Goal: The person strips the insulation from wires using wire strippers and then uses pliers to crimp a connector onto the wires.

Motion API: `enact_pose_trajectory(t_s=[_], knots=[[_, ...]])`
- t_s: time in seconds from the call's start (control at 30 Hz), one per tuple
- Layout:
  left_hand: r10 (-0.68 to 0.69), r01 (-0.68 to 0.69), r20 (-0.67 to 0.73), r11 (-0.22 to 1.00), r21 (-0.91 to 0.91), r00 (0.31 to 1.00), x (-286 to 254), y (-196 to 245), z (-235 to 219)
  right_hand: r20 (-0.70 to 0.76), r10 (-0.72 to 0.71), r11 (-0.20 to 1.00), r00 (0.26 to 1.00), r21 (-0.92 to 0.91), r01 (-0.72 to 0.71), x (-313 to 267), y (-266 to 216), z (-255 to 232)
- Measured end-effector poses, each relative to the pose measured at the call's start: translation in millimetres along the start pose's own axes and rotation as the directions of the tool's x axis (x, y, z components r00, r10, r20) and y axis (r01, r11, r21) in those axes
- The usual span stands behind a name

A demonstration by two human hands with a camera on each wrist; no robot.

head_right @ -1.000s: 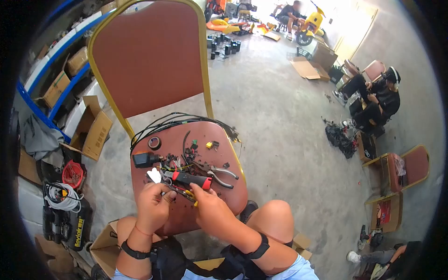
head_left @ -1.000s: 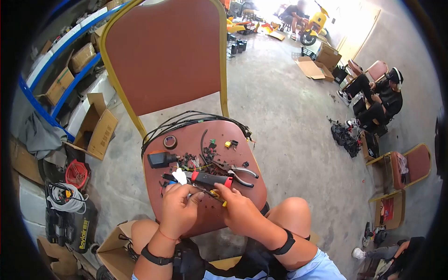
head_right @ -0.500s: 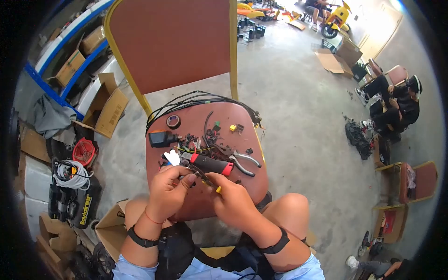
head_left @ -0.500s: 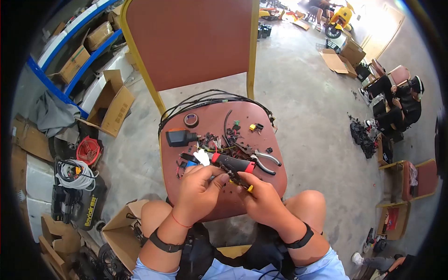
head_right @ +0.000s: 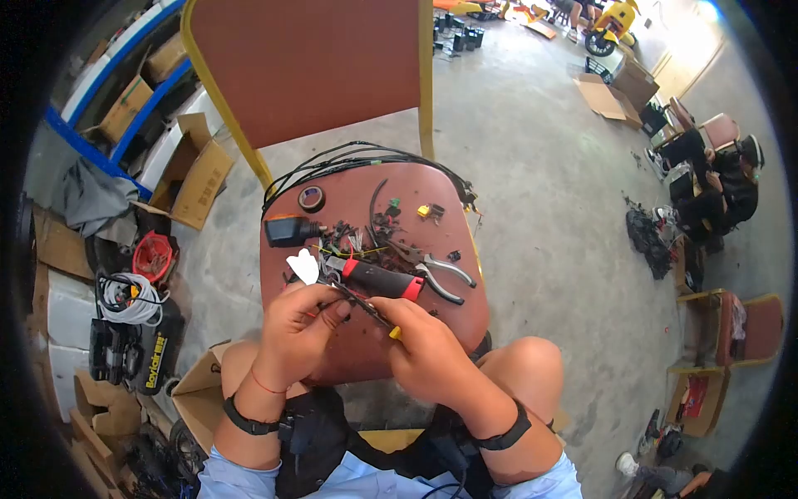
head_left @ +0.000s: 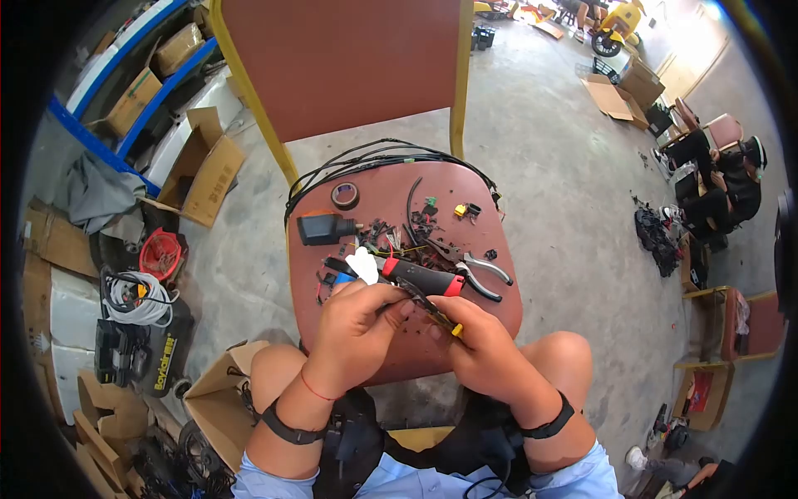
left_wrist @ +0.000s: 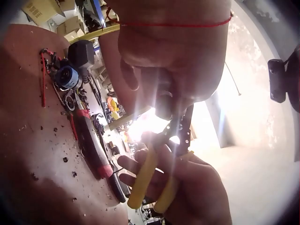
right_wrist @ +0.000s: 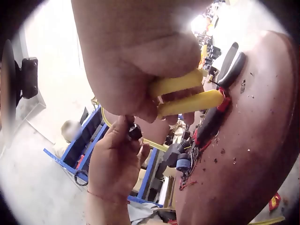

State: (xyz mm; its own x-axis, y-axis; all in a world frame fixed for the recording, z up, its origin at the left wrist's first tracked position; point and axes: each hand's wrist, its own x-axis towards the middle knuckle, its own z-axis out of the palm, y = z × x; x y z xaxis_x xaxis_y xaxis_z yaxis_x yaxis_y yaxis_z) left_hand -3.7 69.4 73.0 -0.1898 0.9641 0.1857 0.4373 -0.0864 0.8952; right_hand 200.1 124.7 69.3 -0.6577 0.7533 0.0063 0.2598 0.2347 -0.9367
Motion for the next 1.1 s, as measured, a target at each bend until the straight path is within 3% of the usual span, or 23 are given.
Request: enact_pose_trajectory(t_s=[0.23, 0.43, 0.63, 0.73, 0.83, 1.03, 1.1], knots=[[0.053, -0.056, 0.021, 0.955, 0.291, 0.998, 5, 3, -5, -0.032, -0.049, 0.979, 0.998, -0.198, 0.042, 4, 4, 0], [0.035, -0.027, -0.057, 0.989, 0.145, 0.998, -1, -1, 0, -0.018, -0.054, 0.985, 0.998, -0.165, 0.051, 1, 9, 5], [-0.025, 0.024, 0.009, 0.998, 0.052, 1.000, -4, 7, -2, -0.001, -0.043, 0.986, 0.999, -0.162, 0.042, -5, 8, 5], [-0.076, 0.075, 0.049, 0.997, 0.024, 0.996, -4, 4, -2, 0.025, 0.002, 0.989, 1.000, -0.148, 0.002, -5, 5, 0], [-0.025, 0.025, 0.016, 1.000, 0.007, 1.000, -4, -5, 2, -0.024, -0.068, 0.983, 0.997, -0.171, 0.063, -7, 11, 3], [-0.114, 0.114, 0.058, 0.993, 0.006, 0.992, -3, 11, -3, -0.006, -0.028, 0.983, 1.000, -0.183, 0.027, -7, 11, 4], [-0.068, 0.066, 0.055, 0.997, 0.036, 0.996, -1, 0, -1, 0.023, -0.007, 0.984, 1.000, -0.180, 0.011, -4, 7, 0]])
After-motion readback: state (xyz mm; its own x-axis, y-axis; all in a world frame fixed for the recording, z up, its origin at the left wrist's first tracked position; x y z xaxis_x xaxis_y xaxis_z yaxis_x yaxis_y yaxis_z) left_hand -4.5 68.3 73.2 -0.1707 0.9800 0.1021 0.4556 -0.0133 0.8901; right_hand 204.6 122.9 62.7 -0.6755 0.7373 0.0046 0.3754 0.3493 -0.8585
